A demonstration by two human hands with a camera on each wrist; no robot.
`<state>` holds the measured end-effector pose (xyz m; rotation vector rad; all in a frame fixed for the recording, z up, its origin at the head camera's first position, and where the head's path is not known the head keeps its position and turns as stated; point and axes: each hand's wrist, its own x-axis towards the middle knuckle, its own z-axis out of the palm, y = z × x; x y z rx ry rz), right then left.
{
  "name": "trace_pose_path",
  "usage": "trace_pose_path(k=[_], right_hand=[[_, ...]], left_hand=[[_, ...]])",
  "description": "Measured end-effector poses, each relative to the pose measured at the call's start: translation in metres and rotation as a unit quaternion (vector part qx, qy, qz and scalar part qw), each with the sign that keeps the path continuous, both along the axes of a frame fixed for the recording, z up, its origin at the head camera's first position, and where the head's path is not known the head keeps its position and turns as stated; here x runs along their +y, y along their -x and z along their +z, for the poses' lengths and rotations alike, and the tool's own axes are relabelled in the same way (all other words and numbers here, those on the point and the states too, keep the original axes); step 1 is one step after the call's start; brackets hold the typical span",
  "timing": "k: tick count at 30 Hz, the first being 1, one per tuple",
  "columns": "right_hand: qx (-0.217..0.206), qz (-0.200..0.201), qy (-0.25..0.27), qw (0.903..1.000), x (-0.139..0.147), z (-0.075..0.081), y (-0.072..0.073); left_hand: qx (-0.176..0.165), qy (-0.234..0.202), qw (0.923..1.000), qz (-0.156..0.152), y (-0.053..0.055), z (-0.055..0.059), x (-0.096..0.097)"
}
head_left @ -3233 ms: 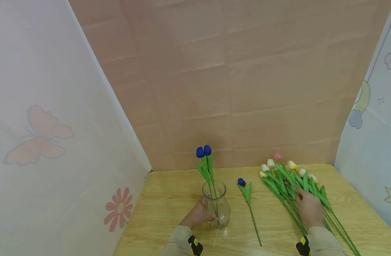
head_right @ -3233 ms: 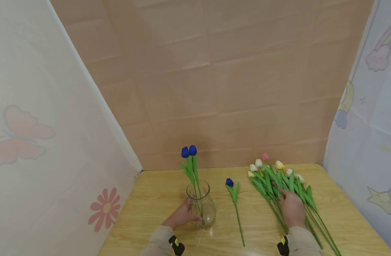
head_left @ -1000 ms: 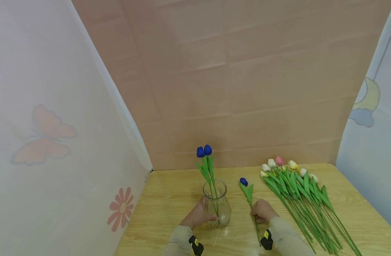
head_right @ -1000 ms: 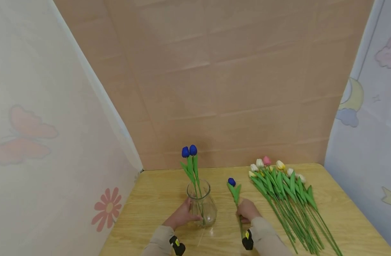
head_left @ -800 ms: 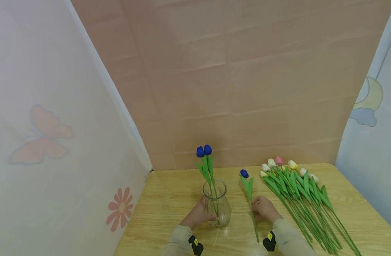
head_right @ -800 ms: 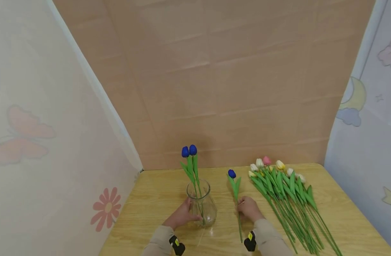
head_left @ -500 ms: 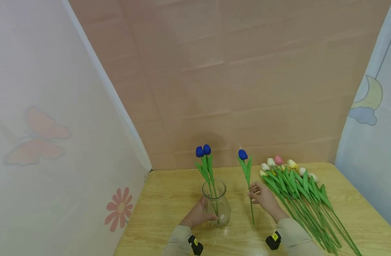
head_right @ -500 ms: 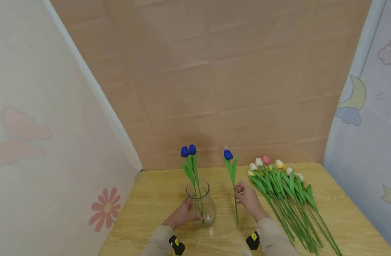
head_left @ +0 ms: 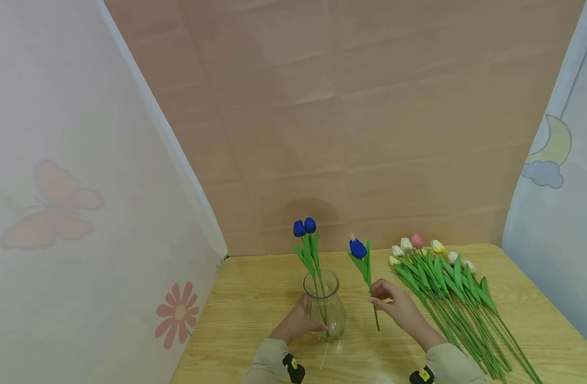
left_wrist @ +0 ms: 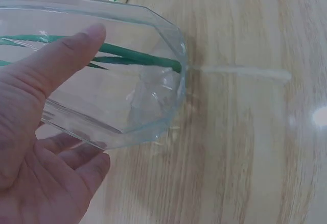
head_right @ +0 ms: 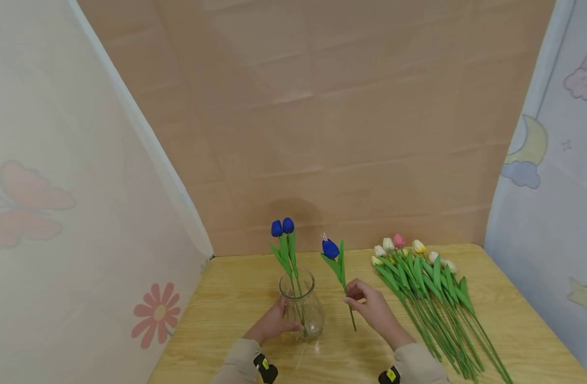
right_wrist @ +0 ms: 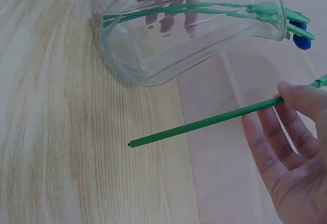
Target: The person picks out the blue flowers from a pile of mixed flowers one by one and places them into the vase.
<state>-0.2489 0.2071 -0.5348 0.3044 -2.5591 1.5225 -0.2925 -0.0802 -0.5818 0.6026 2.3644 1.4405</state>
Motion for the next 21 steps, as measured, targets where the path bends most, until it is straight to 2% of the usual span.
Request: trace_pose_path(k=[3,6,8,10,12,14,15,17,19,21], right_hand=[[-0.008,0.005,0.007,0.9999,-0.001,-0.001,0.0],[-0.009,0.014,0.013,0.9998,-0.001,-0.004,0.0],[-0.009,0.023,0.016,0.9996,-0.001,-0.007,0.0],[-0.009,0.03,0.021,0.9993,0.0,-0.008,-0.001],[-0.009,0.033,0.022,0.9992,0.0,-0.009,-0.001],[-0.01,0.038,0.027,0.9989,0.0,-0.009,-0.002],[-0.01,0.038,0.029,0.9988,0.0,-0.009,-0.003],[-0.012,0.04,0.032,0.9986,0.0,-0.008,-0.004],[-0.012,0.043,0.037,0.9983,0.0,-0.007,-0.004],[-0.012,0.043,0.04,0.9982,-0.001,-0.005,-0.005]], left_hand=[[-0.005,-0.003,1.0,0.006,-0.001,0.002,0.0],[-0.014,0.0,0.9991,0.04,-0.005,0.015,-0.004],[-0.015,-0.009,0.9976,0.068,-0.008,0.029,-0.01],[0.0,-0.034,0.9954,0.089,-0.012,0.049,-0.017],[0.038,-0.069,0.9913,0.105,-0.014,0.07,-0.023],[0.094,-0.105,0.9808,0.135,-0.018,0.091,-0.025],[0.125,-0.123,0.9725,0.153,-0.021,0.101,-0.023],[0.191,-0.159,0.9501,0.188,-0.026,0.118,-0.015],[0.251,-0.186,0.9266,0.209,-0.032,0.13,-0.003],[0.292,-0.201,0.9128,0.202,-0.037,0.136,0.011]])
